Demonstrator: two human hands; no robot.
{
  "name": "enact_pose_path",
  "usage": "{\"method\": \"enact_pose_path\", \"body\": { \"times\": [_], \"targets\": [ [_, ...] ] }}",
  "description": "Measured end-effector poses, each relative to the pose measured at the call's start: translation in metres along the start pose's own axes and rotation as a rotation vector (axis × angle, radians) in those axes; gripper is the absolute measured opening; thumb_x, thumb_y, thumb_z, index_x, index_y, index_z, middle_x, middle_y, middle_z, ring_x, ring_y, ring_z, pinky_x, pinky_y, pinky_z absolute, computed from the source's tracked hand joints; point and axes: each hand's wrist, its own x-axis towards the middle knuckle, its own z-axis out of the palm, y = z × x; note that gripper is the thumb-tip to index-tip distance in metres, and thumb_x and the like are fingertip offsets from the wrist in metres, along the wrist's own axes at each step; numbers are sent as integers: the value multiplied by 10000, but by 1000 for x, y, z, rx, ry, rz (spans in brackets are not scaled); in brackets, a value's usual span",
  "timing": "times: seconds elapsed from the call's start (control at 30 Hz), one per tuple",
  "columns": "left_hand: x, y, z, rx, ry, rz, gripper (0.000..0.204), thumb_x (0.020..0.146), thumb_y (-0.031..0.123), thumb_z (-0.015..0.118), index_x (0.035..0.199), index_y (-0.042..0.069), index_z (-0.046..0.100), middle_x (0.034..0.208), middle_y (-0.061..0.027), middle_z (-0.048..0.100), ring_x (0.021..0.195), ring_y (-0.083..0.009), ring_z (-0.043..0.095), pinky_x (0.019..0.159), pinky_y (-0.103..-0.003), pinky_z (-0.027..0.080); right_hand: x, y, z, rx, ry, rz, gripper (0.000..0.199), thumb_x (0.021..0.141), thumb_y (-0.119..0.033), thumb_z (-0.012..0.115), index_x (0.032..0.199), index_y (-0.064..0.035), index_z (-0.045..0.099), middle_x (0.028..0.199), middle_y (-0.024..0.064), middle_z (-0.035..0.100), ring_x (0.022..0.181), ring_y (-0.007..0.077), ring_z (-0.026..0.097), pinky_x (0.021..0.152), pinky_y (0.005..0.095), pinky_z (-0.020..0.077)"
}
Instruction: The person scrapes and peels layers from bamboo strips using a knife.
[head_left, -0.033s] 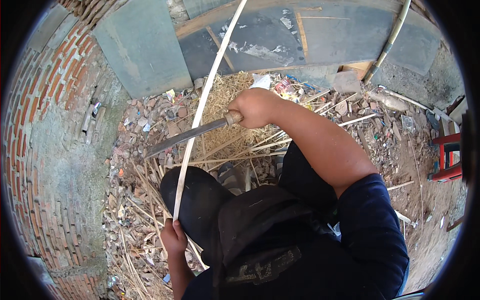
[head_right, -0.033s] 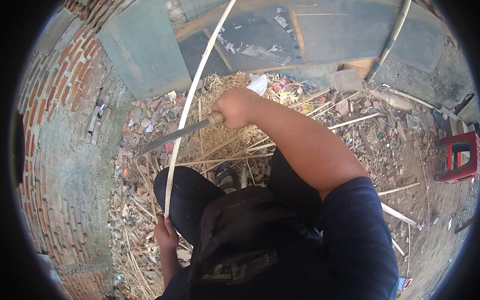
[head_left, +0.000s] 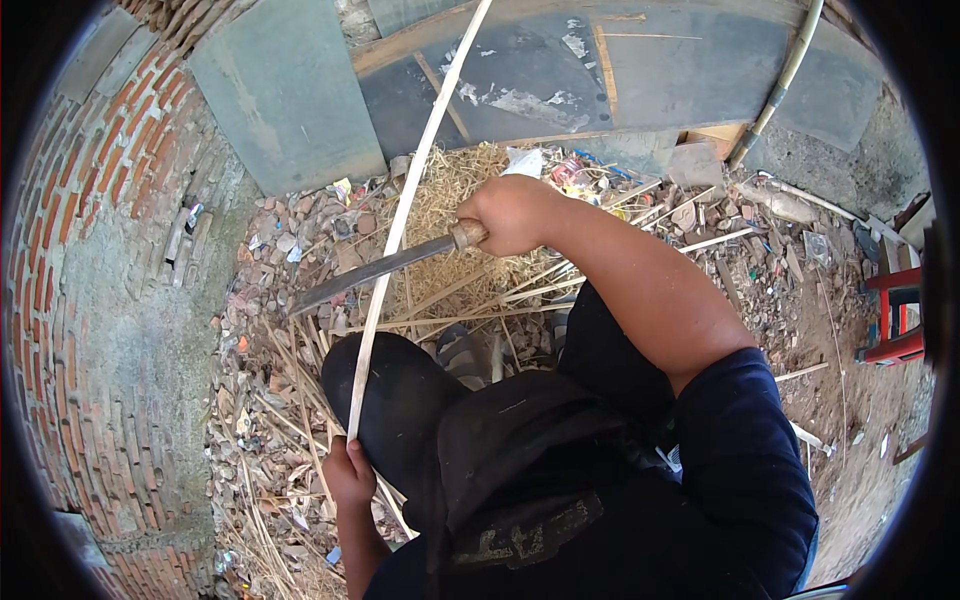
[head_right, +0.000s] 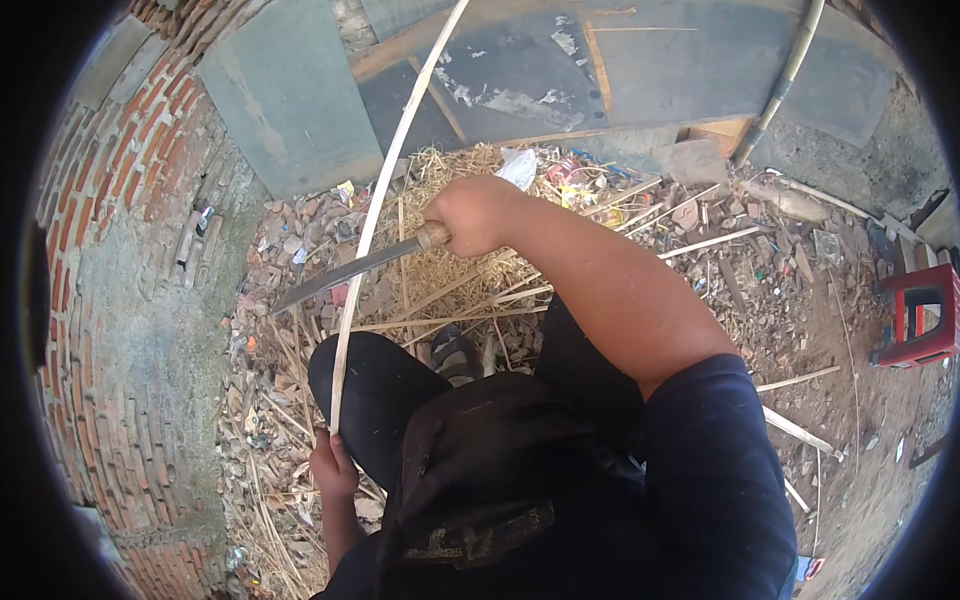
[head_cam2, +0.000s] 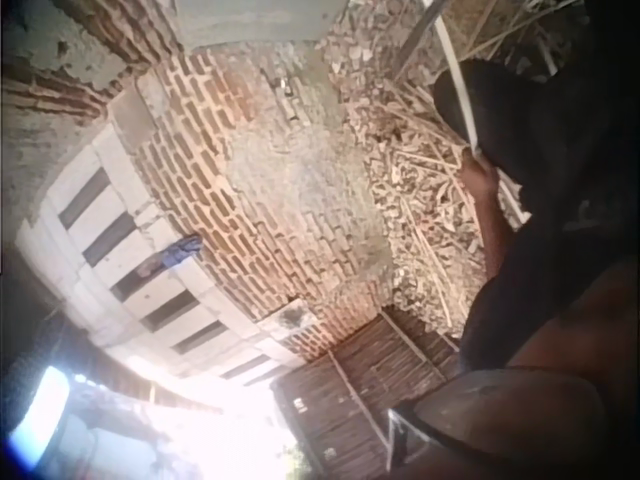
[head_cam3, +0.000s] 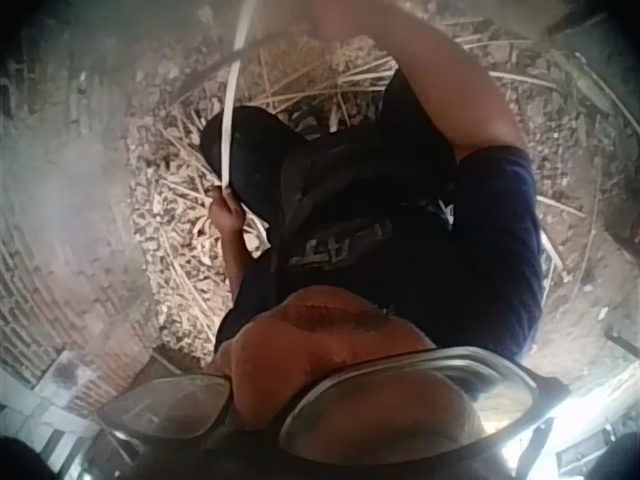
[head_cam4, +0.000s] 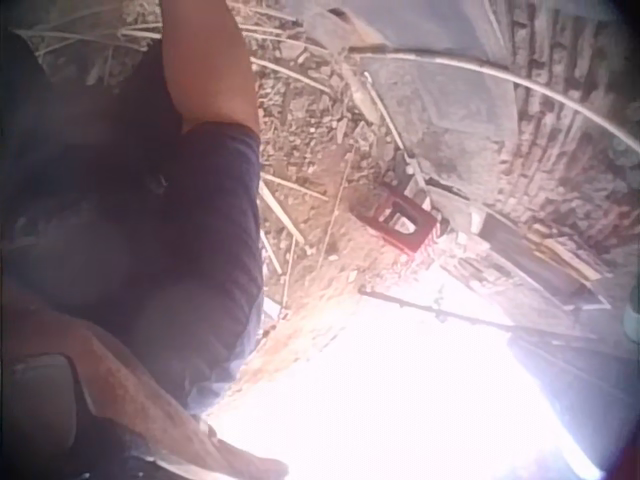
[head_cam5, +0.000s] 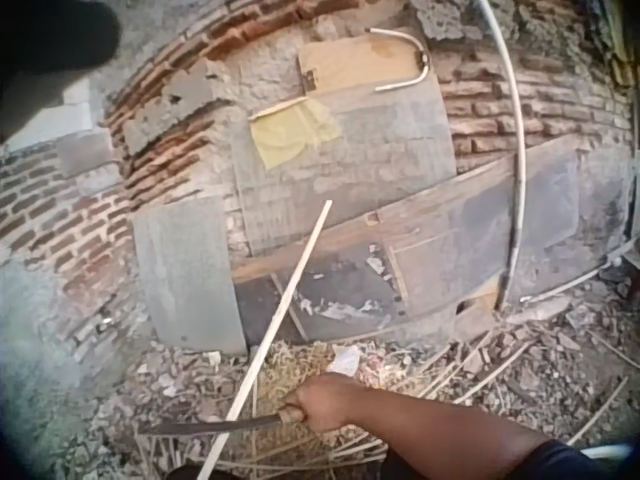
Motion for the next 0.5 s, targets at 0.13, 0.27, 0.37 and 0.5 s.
{"method": "enact_pose_path", "body": {
  "times": [0.13, 0.27, 0.37, 0.5],
  "targets": [
    [-2, -9, 10, -37, 67, -18, 455, 1044, 391, 431, 792, 19, 503, 569, -214, 527, 551, -463, 558, 499, -503, 392, 3, 8, -7, 1, -33, 38, 169, 766, -184, 673, 918, -124, 716, 858, 145, 707, 872, 361, 686, 787, 495, 539],
    [-2, -9, 9, -41, 71, -5, 455, 1046, 391, 426, 792, 20, 495, 572, -217, 526, 552, -467, 556, 499, -505, 389, 3, 37, -7, 53, 78, 200, 185, 750, -209, 708, 915, -126, 718, 839, 143, 711, 832, 349, 692, 749, 466, 541],
    [0, -3, 3, -28, 23, -3, 447, 1068, 366, 389, 835, -2, 491, 588, -221, 518, 557, -451, 557, 500, -479, 371, -3, 47, -13, 100, 148, 319, 225, 774, -214, 688, 961, -92, 709, 880, 174, 720, 856, 367, 693, 773, 468, 541],
    [-3, -9, 6, -14, 45, 9, 449, 1058, 374, 406, 809, 10, 486, 583, -223, 522, 561, -463, 557, 501, -496, 379, -4, 35, -12, 120, 181, 302, 208, 774, -230, 678, 918, -82, 707, 920, 183, 718, 907, 384, 687, 835, 483, 543]
  ]
}}
